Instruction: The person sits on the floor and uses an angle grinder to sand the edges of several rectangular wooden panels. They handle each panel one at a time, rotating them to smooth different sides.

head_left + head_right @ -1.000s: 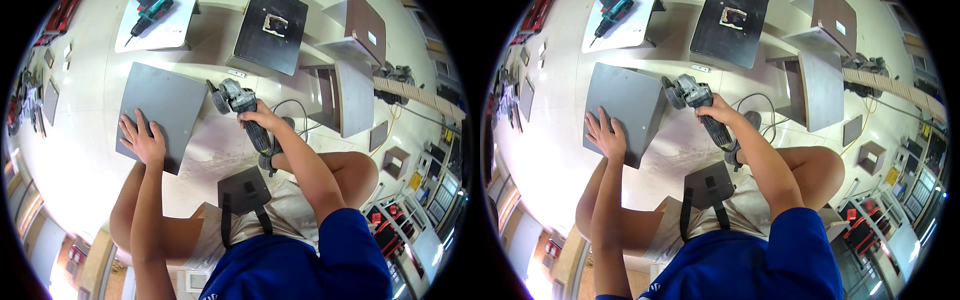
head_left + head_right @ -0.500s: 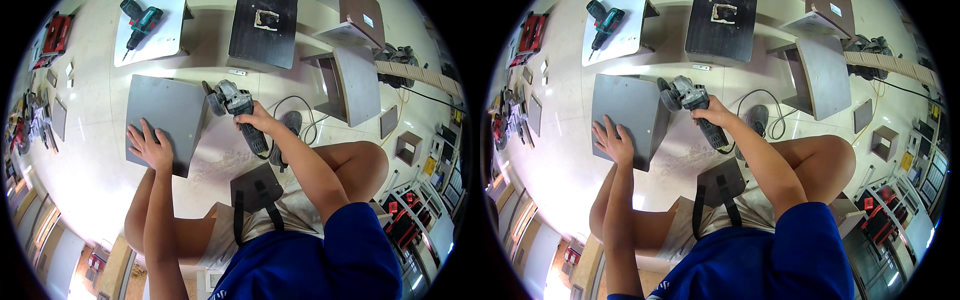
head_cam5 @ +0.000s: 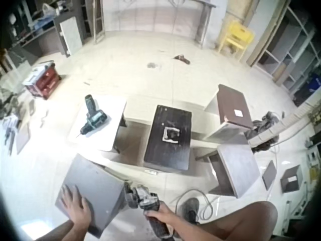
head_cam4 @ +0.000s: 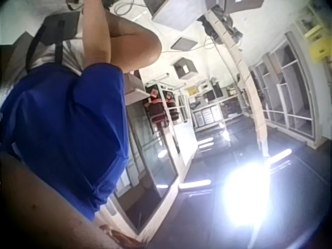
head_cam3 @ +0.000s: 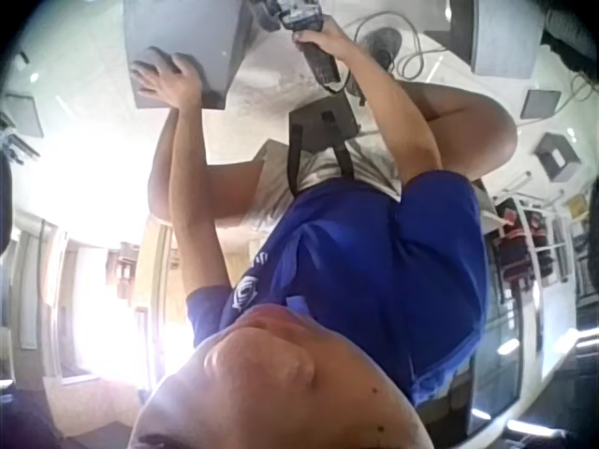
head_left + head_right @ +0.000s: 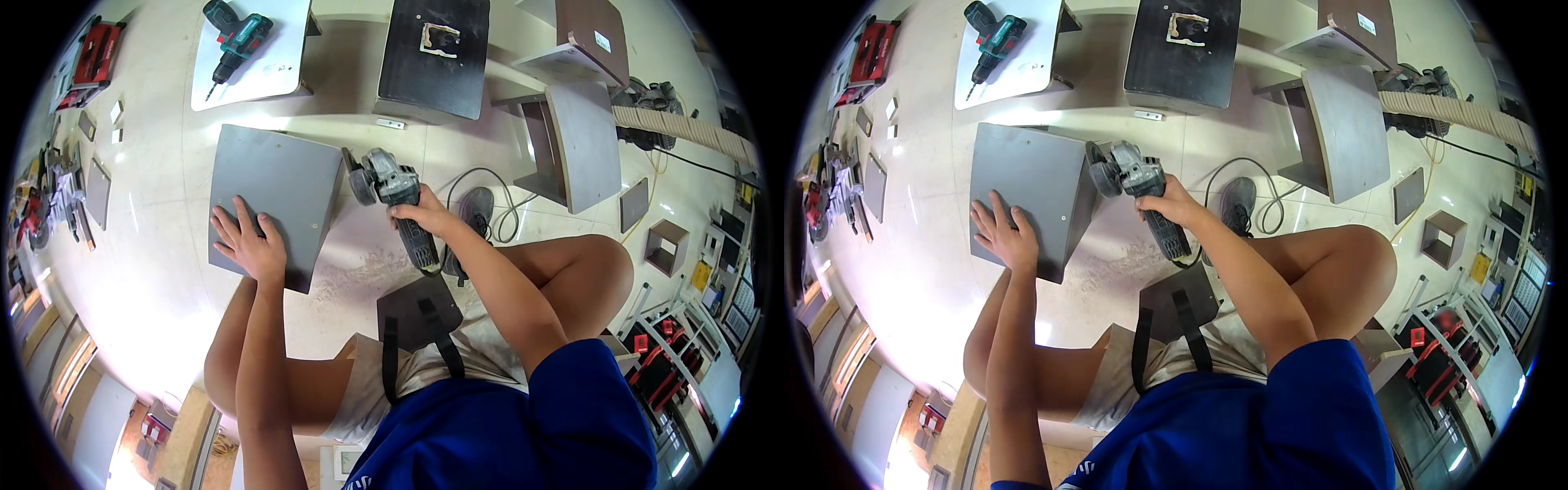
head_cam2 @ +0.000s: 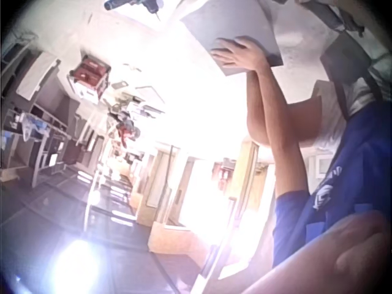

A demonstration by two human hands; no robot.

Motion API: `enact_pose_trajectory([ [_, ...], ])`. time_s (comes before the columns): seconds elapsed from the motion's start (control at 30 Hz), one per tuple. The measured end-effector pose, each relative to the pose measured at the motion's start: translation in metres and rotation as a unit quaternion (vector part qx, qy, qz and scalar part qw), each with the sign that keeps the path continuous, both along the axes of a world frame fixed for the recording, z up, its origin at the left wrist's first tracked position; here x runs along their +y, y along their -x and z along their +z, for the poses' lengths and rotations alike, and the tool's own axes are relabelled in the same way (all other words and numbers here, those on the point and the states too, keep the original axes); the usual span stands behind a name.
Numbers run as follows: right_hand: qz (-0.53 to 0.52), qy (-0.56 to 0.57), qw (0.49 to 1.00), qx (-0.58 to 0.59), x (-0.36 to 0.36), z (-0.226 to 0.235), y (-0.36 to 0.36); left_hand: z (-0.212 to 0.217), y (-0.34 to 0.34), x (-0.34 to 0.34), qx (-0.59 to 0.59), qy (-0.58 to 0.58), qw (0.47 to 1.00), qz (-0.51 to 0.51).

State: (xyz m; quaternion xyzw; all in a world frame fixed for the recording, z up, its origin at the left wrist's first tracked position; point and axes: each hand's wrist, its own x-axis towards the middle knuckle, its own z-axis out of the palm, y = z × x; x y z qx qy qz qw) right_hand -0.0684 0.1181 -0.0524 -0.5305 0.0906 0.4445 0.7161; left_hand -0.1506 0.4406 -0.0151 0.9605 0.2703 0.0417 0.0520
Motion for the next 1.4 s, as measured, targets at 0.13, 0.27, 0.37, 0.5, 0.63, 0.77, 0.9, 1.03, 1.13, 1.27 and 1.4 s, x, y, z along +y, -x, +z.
enact_pose_trajectory([
  [0.13,-0.02,-0.032,0.999,0.013,0.005,-0.005,-0.004,0.0,0.0,0.0,0.002,0.0,1.0,0.002],
  [0.27,0.017,-0.004,1.0,-0.005,0.009,-0.007,-0.028,0.0,0.0,0.0,0.001,0.003,1.0,0.005],
  [0.37,-0.013,-0.026,1.0,0.008,0.004,0.0,-0.009,0.004,-0.001,-0.002,0.003,0.007,1.0,0.004],
  [0.5,-0.009,-0.037,0.999,-0.015,0.002,-0.001,0.0,0.006,-0.001,-0.004,0.003,0.015,1.0,0.01],
  [0.63,0.024,-0.002,1.0,-0.005,0.009,-0.005,-0.032,0.003,0.0,-0.001,0.007,0.013,1.0,0.01],
  [0.77,0.005,-0.027,1.0,0.008,-0.002,-0.003,-0.018,0.002,-0.002,-0.001,0.0,0.011,1.0,0.005],
  [0.9,0.006,-0.03,1.0,-0.003,-0.003,0.0,-0.001,0.005,0.0,-0.001,0.01,0.011,1.0,0.013],
  [1.03,0.01,-0.026,1.0,-0.012,0.004,-0.007,-0.019,0.004,-0.001,-0.001,-0.005,0.021,1.0,0.007],
  [1.13,0.034,-0.012,0.999,-0.024,0.009,-0.003,-0.022,0.003,0.0,0.0,-0.013,0.017,1.0,0.01],
  [1.27,0.014,-0.021,1.0,-0.001,-0.003,0.008,-0.002,0.005,-0.001,-0.001,-0.009,0.015,1.0,0.011],
  [1.4,0.007,-0.024,1.0,0.014,-0.007,0.003,0.006,0.006,0.001,-0.001,0.003,0.022,1.0,0.018],
])
